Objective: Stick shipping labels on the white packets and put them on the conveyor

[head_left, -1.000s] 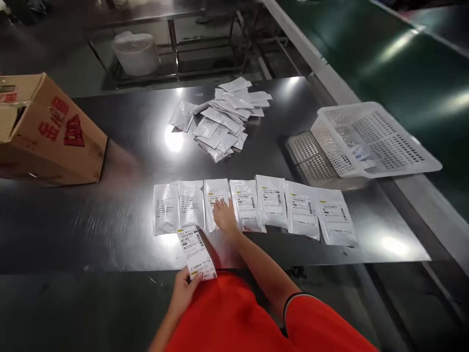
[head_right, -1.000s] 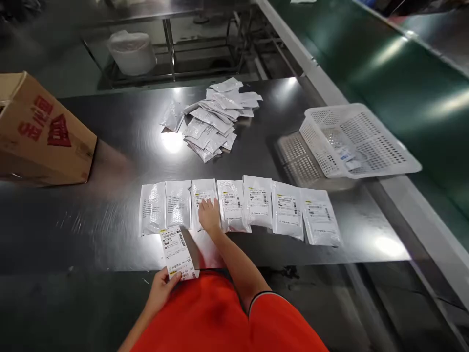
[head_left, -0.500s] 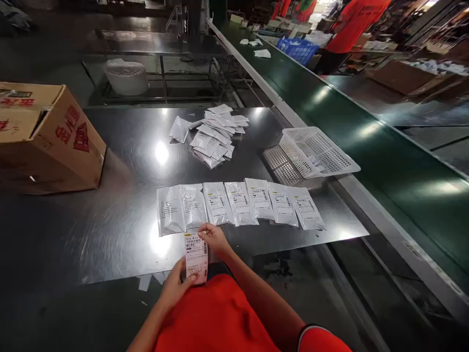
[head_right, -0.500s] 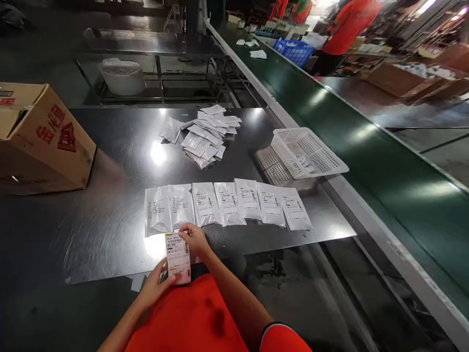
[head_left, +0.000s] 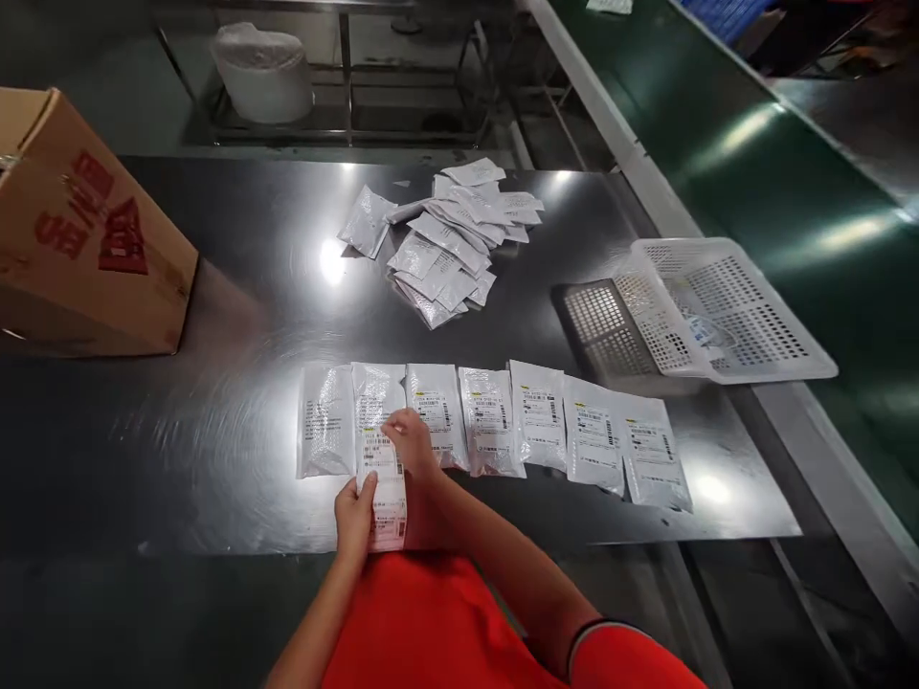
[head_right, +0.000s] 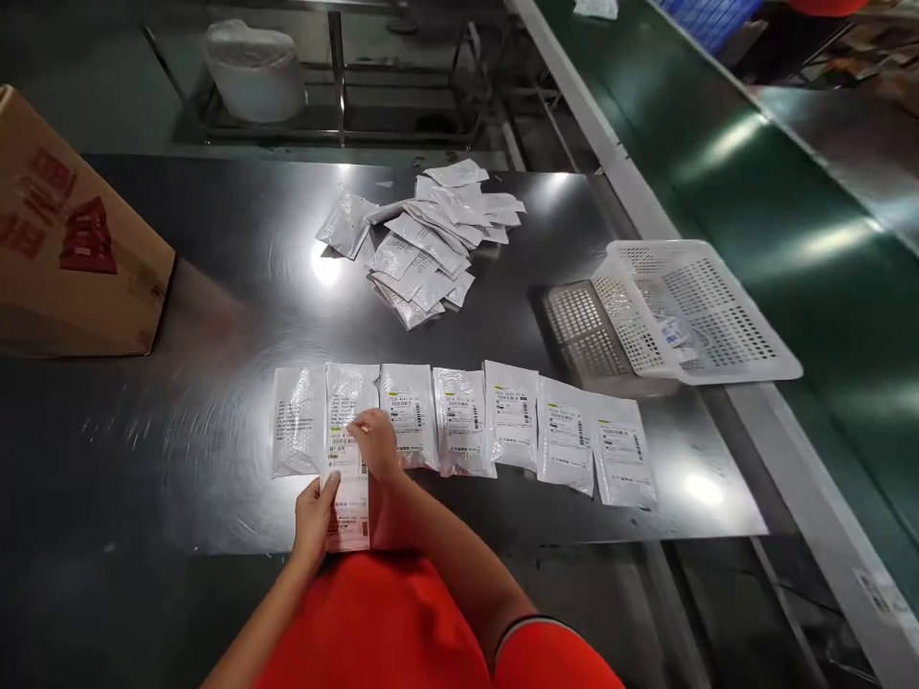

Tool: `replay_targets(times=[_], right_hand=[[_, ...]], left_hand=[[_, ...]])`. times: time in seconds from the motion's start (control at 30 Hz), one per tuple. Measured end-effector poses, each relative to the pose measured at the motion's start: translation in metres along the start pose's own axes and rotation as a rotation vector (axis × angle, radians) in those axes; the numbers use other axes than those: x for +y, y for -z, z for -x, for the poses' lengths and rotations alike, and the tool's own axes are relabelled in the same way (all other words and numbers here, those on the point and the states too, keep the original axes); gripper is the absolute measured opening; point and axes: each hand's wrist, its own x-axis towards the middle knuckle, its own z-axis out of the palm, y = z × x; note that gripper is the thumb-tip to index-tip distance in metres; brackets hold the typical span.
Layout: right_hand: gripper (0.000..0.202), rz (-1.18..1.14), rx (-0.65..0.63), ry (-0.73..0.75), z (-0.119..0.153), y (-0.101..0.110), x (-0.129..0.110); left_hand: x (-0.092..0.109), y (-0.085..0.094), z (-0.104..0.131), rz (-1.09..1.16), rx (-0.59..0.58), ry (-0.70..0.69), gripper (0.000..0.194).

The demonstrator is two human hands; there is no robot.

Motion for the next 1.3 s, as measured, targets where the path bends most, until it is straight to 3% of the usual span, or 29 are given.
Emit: replay_targets(times=[0.13,0.23,0.3,0.4,0.5,0.6,0.77,0.9,1.03,1.17,1.3], right_hand=[[0.019,0.205,0.013,0.041,-0.061,-0.027,0.015],[0.018,0.287,0.020,0.026,-0.080,-0.040,0.018],[0.020,0.337,0.062,-0.014,-0.078,-0.046,0.018],[0.046,0.486,0.116,0.046,-0.057,-0.057,0.018],[0.055,0.621,-0.032,0.301,-0.030,-0.069,0.023],[0.056,0.606,-0.185,0.340,-0.019,-0.072,0.028],[0.048,0.321,-0.330,0.159,-0.003,-0.052,0.016],[0.031,0.099,-0.347,0.004,0.056,-0.046,-0.013],[0.054,-0.172,-0.313,-0.065,0.105,-0.053,-0.052],[0.046,-0.704,-0.167,-0.168,0.114,-0.053,-0.085],[0.032,-0.662,-0.182,-0.150,0.113,-0.050,-0.096]], left_hand=[[-0.039,0.021,0.009,0.007,-0.029,0.123,0.050],[-0.066,0.044,0.026,-0.041,-0.116,0.195,0.052],[-0.077,0.058,0.041,-0.074,-0.159,0.227,0.052],[-0.082,0.078,0.060,-0.165,-0.168,0.179,0.054],[-0.074,0.094,0.070,-0.261,-0.151,0.077,0.053],[-0.058,0.103,0.070,-0.296,-0.144,-0.015,0.051],[-0.035,0.118,0.066,-0.284,-0.164,-0.144,0.048],[-0.032,0.139,0.063,-0.269,-0.233,-0.186,0.043],[-0.038,0.157,0.059,-0.261,-0.393,-0.176,0.041],[-0.047,0.166,0.053,-0.279,-0.484,-0.154,0.038],[-0.052,0.171,0.048,-0.316,-0.523,-0.194,0.036]])
